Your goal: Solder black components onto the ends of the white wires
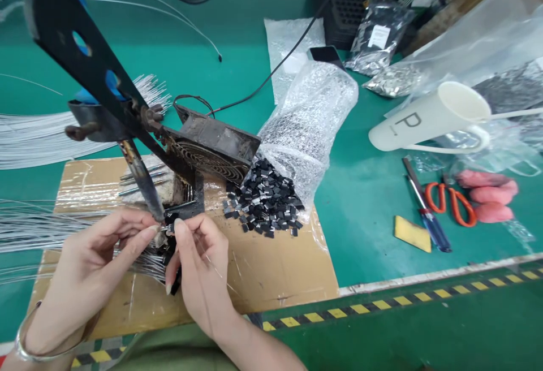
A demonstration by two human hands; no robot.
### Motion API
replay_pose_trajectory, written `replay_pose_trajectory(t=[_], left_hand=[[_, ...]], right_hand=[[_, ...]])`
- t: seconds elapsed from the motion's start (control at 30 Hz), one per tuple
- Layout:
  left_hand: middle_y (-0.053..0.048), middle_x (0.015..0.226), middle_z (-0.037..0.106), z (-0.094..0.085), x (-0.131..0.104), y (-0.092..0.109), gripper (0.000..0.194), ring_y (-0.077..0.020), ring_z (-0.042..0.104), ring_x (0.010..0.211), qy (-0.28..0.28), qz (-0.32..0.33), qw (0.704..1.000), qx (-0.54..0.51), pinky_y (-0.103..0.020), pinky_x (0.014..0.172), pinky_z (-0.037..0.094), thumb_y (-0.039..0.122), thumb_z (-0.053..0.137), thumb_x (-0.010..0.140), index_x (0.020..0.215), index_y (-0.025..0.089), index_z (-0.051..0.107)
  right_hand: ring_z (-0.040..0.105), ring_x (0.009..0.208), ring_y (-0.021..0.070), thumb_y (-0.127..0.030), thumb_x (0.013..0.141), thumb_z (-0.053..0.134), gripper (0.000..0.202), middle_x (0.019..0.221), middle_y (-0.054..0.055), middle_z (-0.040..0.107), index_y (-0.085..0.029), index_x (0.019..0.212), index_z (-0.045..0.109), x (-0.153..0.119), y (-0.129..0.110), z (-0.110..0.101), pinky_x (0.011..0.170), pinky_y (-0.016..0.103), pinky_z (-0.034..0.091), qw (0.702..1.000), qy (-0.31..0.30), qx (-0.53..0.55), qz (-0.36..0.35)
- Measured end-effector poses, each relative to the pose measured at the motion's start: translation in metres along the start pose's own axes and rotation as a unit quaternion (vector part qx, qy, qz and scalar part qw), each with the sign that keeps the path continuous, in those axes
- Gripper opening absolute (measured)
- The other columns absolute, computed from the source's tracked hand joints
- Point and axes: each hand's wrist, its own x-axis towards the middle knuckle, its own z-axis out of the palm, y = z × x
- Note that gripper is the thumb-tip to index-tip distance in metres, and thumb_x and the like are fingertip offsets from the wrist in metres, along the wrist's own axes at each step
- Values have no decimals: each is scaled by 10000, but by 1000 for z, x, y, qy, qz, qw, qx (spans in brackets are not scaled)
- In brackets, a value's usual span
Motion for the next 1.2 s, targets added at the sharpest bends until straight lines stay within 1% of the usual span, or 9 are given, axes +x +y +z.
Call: replay_pose_trajectory(t=[0.13,0.23,0.37,0.43,0.53,0.67,0.8,1.0,1.2], left_hand=[[-11,879,801,-4,-1,0,94,-146,706,724,-16,9,1000,26,-202,597,510,314,707,982,991,238,761],[-19,880,802,-8,1,2,115,-149,707,723,-44,-4,999,14,-198,606,529,334,693,993,990,245,766],[0,788,753,-12,4,4,132,-110,598,551,-99,-32,993,-60,-183,484,466,350,663,1023,1044,255,752],[-4,778,762,-12,5,4,107,-119,637,591,-107,-36,990,-88,-175,491,462,332,675,1016,1037,259,751],[-18,845,813,-10,4,2,72,-130,692,670,-90,-33,990,-100,-167,517,470,295,705,996,1015,268,768],[-4,870,827,-8,-1,-5,97,-85,564,514,-53,-30,995,-80,-175,442,407,275,726,983,1040,290,804],[0,868,828,-7,-5,-8,108,-100,586,528,-37,-26,997,-59,-184,456,441,270,731,971,1033,297,815],[53,858,827,-5,-7,-2,213,-96,670,618,1,66,997,43,-168,572,496,181,697,969,993,341,835],[91,857,835,-7,-8,-2,262,-68,646,558,20,128,988,81,-153,558,493,128,682,965,1007,345,824]], right_hand=[[452,348,49,-573,979,742,449,475,-112,488,-221,779,549,-3,-7,1,365,138,347,998,9,-54,-17],[452,365,44,-547,993,736,424,506,-106,510,-218,791,561,-4,-8,2,381,138,385,998,4,-58,-18],[422,323,37,-553,964,767,453,498,-128,455,-224,758,533,-2,-4,-1,331,130,317,999,-38,20,24],[403,303,30,-570,922,806,486,504,-142,411,-223,734,522,0,-3,-2,312,127,282,995,-57,64,57],[371,296,14,-582,880,843,512,515,-152,386,-219,722,519,2,-4,-3,312,120,276,990,-64,93,85],[365,295,12,-591,869,851,519,512,-151,393,-218,723,522,3,-3,-3,310,118,264,991,-58,92,83],[369,305,18,-573,887,844,504,512,-150,385,-218,723,525,2,-1,-3,310,123,276,992,-56,91,72],[395,323,18,-520,932,821,449,516,-141,421,-210,746,556,1,-1,-6,334,121,283,995,-51,72,53],[398,318,29,-499,962,798,400,483,-128,490,-216,783,581,-1,-1,-10,345,129,310,996,-55,55,39]])
